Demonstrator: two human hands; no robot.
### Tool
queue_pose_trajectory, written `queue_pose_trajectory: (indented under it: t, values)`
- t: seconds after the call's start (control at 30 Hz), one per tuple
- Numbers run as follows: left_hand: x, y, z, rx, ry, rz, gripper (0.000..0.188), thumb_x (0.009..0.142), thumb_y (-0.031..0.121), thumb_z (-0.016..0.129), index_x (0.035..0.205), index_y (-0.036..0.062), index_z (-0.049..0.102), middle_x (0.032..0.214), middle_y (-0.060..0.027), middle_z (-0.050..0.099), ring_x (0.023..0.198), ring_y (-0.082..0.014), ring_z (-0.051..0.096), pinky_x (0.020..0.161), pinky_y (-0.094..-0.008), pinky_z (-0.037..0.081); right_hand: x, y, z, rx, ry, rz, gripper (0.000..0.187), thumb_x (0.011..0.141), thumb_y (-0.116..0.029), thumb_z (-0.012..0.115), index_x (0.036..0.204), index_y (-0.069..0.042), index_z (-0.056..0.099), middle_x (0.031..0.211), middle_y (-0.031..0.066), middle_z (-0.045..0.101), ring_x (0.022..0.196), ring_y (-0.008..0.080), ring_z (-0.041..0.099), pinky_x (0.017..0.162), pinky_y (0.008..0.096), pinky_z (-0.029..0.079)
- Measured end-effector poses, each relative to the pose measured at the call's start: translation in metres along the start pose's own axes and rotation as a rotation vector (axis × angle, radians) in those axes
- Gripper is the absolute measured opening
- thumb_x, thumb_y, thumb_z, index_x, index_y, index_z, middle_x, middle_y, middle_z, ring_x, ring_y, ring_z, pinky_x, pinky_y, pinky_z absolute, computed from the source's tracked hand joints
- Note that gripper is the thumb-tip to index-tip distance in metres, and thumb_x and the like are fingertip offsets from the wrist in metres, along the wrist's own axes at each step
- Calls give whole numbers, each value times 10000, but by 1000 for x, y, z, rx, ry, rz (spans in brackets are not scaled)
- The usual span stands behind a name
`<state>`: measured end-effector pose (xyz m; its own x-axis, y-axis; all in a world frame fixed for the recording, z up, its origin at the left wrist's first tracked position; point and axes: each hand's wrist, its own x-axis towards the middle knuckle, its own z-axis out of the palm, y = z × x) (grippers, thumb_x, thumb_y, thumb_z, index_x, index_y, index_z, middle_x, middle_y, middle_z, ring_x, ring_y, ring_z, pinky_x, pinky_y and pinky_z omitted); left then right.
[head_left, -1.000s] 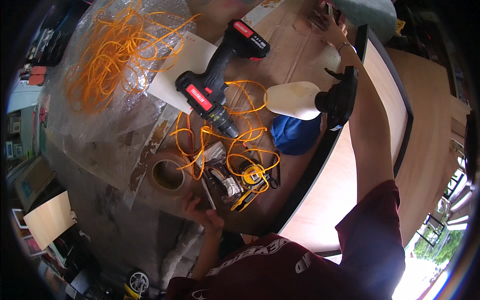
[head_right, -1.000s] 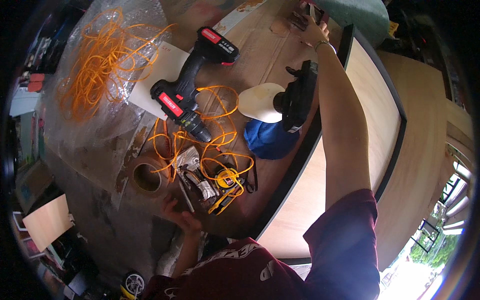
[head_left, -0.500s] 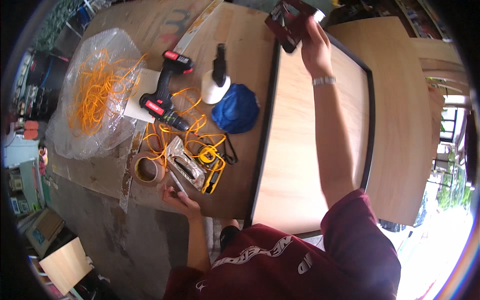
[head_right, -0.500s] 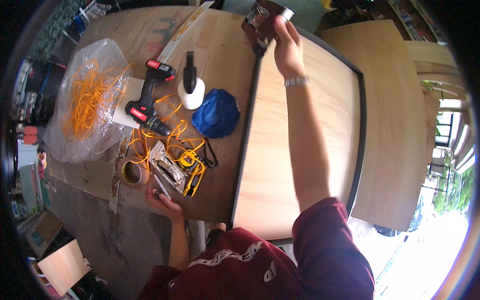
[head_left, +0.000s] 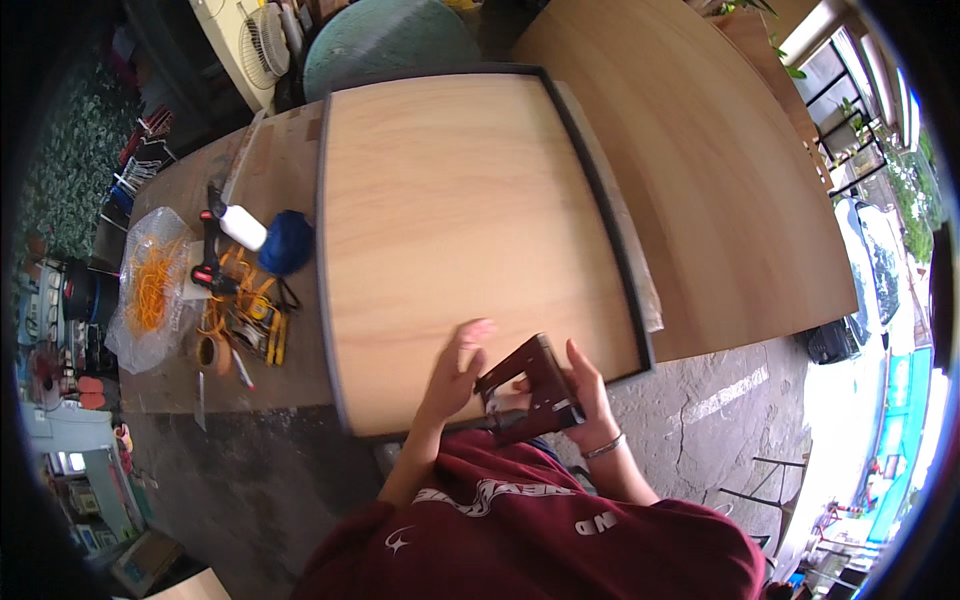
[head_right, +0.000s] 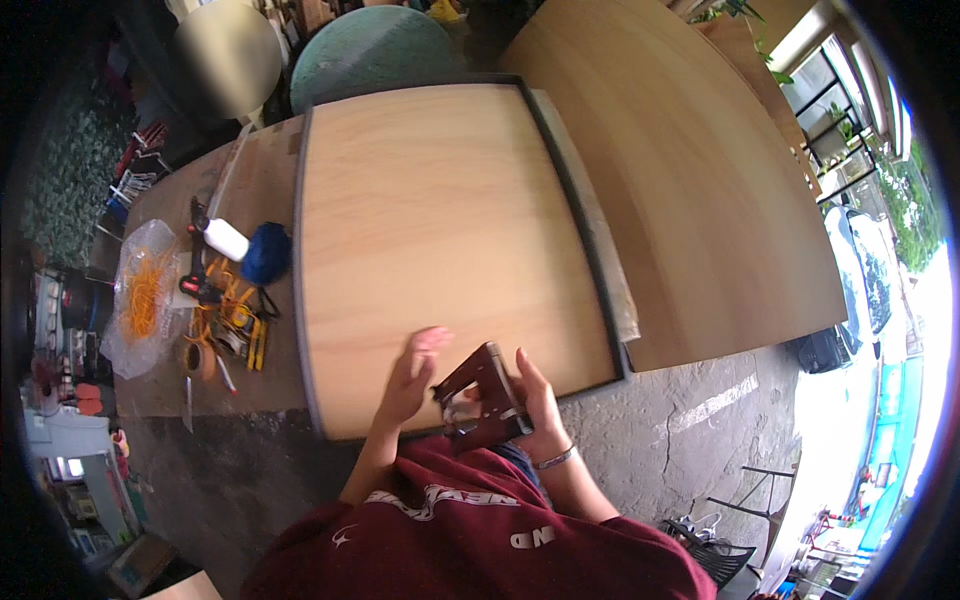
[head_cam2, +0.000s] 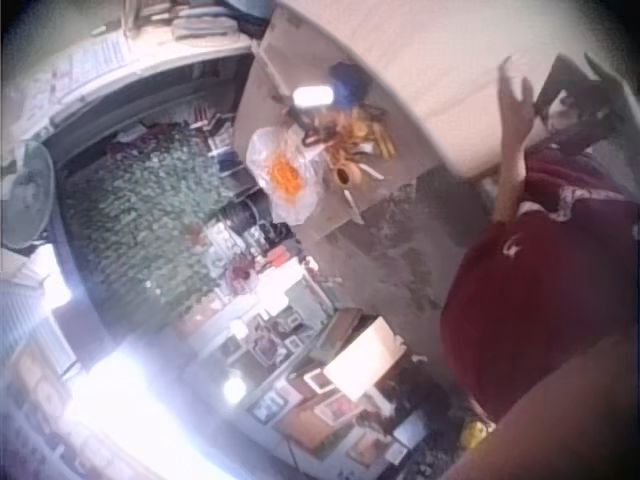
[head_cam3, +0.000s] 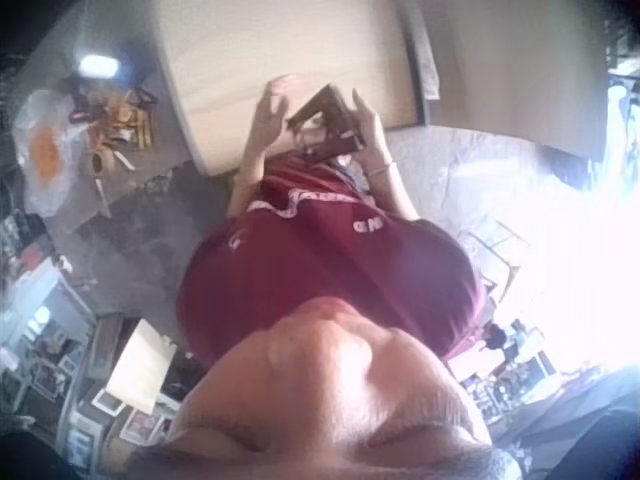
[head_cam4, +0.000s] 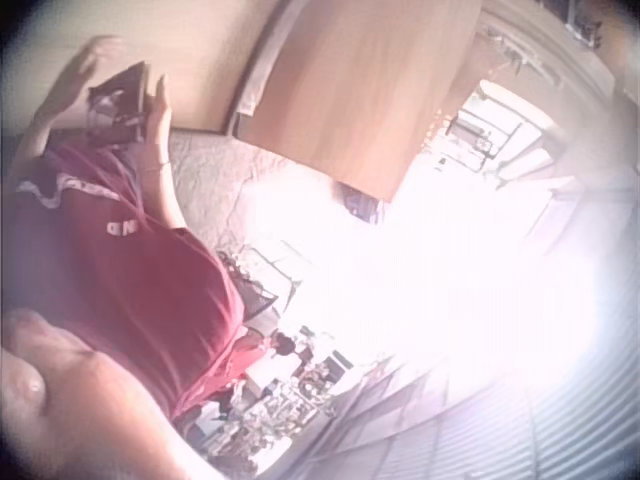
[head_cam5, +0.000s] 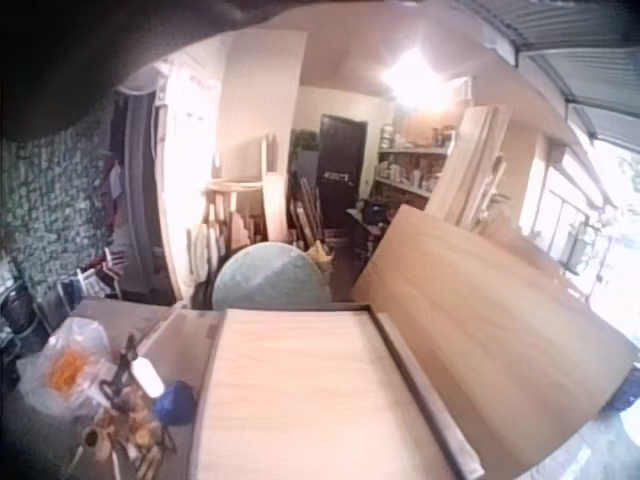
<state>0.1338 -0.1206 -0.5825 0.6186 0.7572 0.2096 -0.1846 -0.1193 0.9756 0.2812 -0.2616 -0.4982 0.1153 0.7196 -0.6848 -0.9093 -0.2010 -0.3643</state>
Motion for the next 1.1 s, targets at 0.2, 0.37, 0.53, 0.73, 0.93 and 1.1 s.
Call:
queue_pose_trajectory:
  t: [0.2,0.37,0.53,0.73,0.93,1.1]
  values:
    - [-56,-2,204,-624,-289,-732,557,1068,518,365,932,46,626,549,52,450,492,-89,483,447,-255,371,-80,-27,-155,-7,-204,-225,921,939,-782,282,1249,17,620,1022,169,732,856,268,709,806,377,569]
    - [-63,-25,307,-700,10,-950,558,1025,616,381,937,125,633,605,46,503,484,-62,460,406,-240,342,-130,-51,-217,-203,-177,-447,908,965,-754,214,1372,4,505,1191,146,686,1073,233,643,941,361,504]
    - [-52,-52,371,-683,81,-980,555,1014,626,407,999,125,646,776,14,629,630,-76,545,514,-239,438,-141,-58,-261,-521,73,-615,589,1071,-404,427,1485,12,377,1430,106,526,1281,206,523,1115,342,361]
    - [-38,-86,425,-733,105,-939,605,1012,641,386,949,107,664,791,-3,638,651,-88,577,545,-255,462,-129,-127,-333,-548,64,-352,768,1040,-620,223,1477,-18,416,1346,98,601,1199,209,586,1038,361,452]
    - [21,-98,468,-852,246,-808,695,1029,632,325,834,53,655,678,-27,627,577,-111,571,500,-276,444,-84,-237,-341,-634,-47,-262,835,1001,-696,204,1418,-23,469,1272,90,644,1088,213,646,978,367,489]
    - [83,-93,464,-754,551,-594,681,1039,613,307,856,54,650,657,-38,614,495,-122,537,416,-267,391,-27,-282,-334,-1013,253,-440,905,988,-718,121,1321,2,556,1212,83,660,1055,185,614,1022,322,414]
